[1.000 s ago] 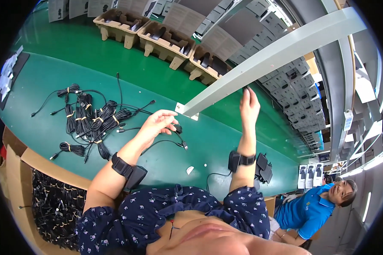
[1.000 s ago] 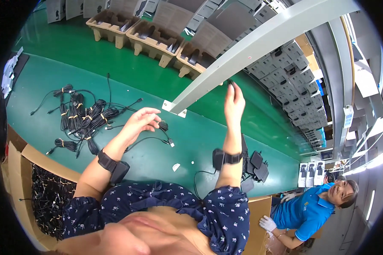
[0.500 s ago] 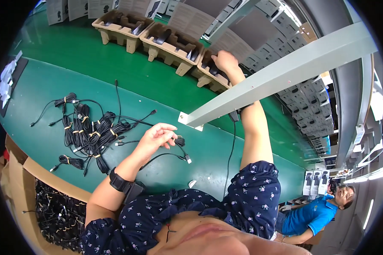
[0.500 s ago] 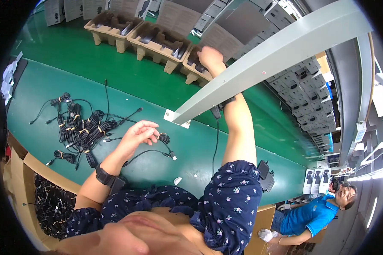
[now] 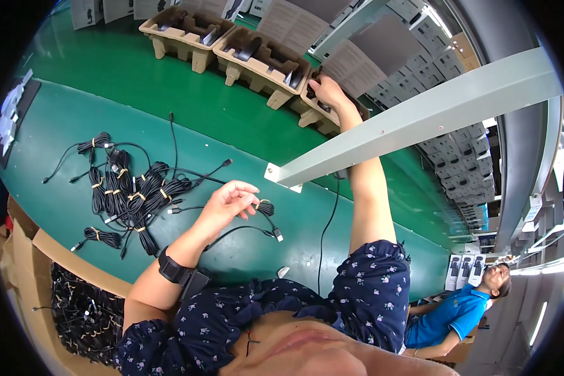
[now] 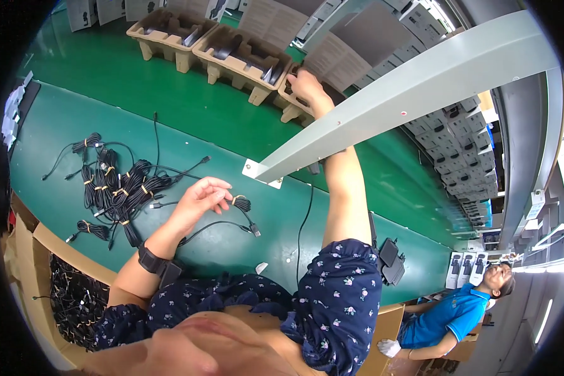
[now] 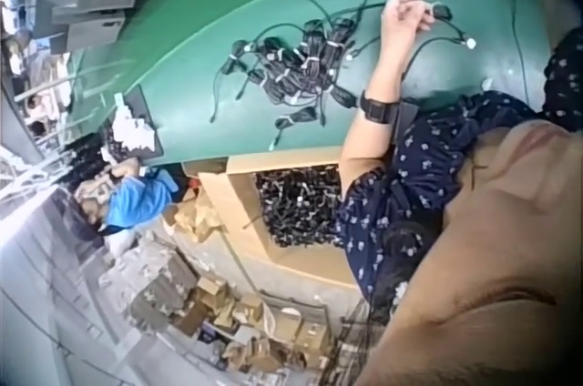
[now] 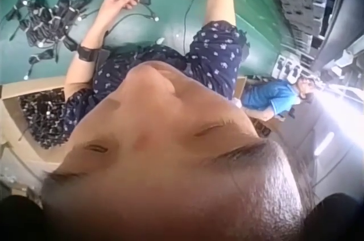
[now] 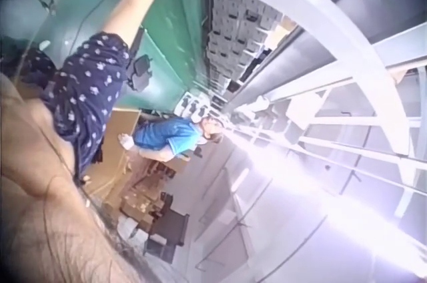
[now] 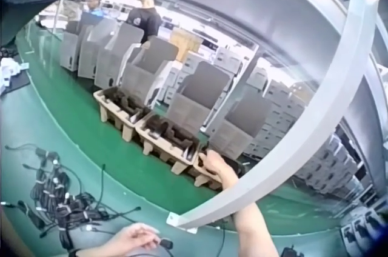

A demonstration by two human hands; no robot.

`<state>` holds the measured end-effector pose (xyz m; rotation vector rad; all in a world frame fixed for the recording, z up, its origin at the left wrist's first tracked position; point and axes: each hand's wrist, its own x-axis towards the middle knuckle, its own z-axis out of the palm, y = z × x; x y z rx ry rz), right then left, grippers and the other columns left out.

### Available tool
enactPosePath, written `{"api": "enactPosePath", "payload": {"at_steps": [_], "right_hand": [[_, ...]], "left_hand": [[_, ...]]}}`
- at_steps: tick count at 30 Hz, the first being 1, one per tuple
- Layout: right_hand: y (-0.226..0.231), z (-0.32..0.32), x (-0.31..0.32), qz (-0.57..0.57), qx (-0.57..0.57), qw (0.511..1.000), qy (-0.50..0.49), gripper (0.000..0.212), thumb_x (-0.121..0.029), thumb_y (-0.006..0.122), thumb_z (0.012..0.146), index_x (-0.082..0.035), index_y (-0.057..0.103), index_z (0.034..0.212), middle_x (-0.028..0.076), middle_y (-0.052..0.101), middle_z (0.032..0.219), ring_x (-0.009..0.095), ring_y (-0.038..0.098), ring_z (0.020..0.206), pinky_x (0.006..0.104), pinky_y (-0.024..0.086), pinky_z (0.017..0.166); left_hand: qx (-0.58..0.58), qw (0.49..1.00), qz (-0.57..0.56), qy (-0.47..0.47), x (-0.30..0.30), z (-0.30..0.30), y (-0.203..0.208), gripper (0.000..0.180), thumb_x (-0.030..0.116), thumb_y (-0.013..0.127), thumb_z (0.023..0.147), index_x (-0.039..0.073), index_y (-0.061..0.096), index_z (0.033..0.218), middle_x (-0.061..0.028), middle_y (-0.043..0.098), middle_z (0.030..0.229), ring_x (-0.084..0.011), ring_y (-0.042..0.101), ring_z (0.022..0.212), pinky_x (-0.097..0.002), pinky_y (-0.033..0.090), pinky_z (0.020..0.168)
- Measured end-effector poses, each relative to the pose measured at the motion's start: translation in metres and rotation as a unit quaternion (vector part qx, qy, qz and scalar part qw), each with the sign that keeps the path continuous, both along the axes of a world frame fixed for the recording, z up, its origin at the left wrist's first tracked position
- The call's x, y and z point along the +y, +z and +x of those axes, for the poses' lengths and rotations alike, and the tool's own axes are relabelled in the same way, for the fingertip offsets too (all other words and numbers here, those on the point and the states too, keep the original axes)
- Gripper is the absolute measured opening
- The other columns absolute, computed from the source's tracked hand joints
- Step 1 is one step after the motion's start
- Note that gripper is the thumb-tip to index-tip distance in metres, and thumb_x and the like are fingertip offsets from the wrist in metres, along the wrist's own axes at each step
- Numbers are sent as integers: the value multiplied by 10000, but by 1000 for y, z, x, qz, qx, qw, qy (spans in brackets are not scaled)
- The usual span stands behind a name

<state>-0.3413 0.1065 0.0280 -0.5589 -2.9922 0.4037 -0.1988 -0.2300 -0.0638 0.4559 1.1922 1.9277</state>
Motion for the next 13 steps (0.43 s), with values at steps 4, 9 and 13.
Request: {"api": "enactPosePath", "payload": {"at_steps": [4, 9, 13], "right_hand": [[-7, 14, -11, 22, 70, 996, 43, 376, -250, 584, 822, 13, 575, 1091, 242, 582, 1042, 374, 536, 1021, 411, 419, 871], [-3, 23, -18, 82, 64, 995, -4, 360, -293, 600, 807, -32, 614, 1055, 215, 614, 969, 351, 573, 963, 412, 436, 842], [10, 23, -11, 27, -8, 1000, -5, 348, -319, 607, 797, -67, 634, 1036, 221, 618, 951, 326, 583, 963, 387, 446, 834]], "left_hand": [[-2, 1000, -11, 5, -5, 0, -3, 223, 186, 537, 883, 44, 529, 1055, -67, 602, 923, -133, 580, 787, -250, 451, 668], [-3, 1000, -6, 3, -4, -1, -4, 227, 188, 539, 882, 45, 528, 1058, -68, 602, 920, -135, 580, 791, -251, 451, 669], [6, 1000, -5, 6, -5, 0, -5, 230, 191, 537, 883, 45, 526, 1060, -69, 601, 924, -137, 579, 798, -255, 453, 676]]}}
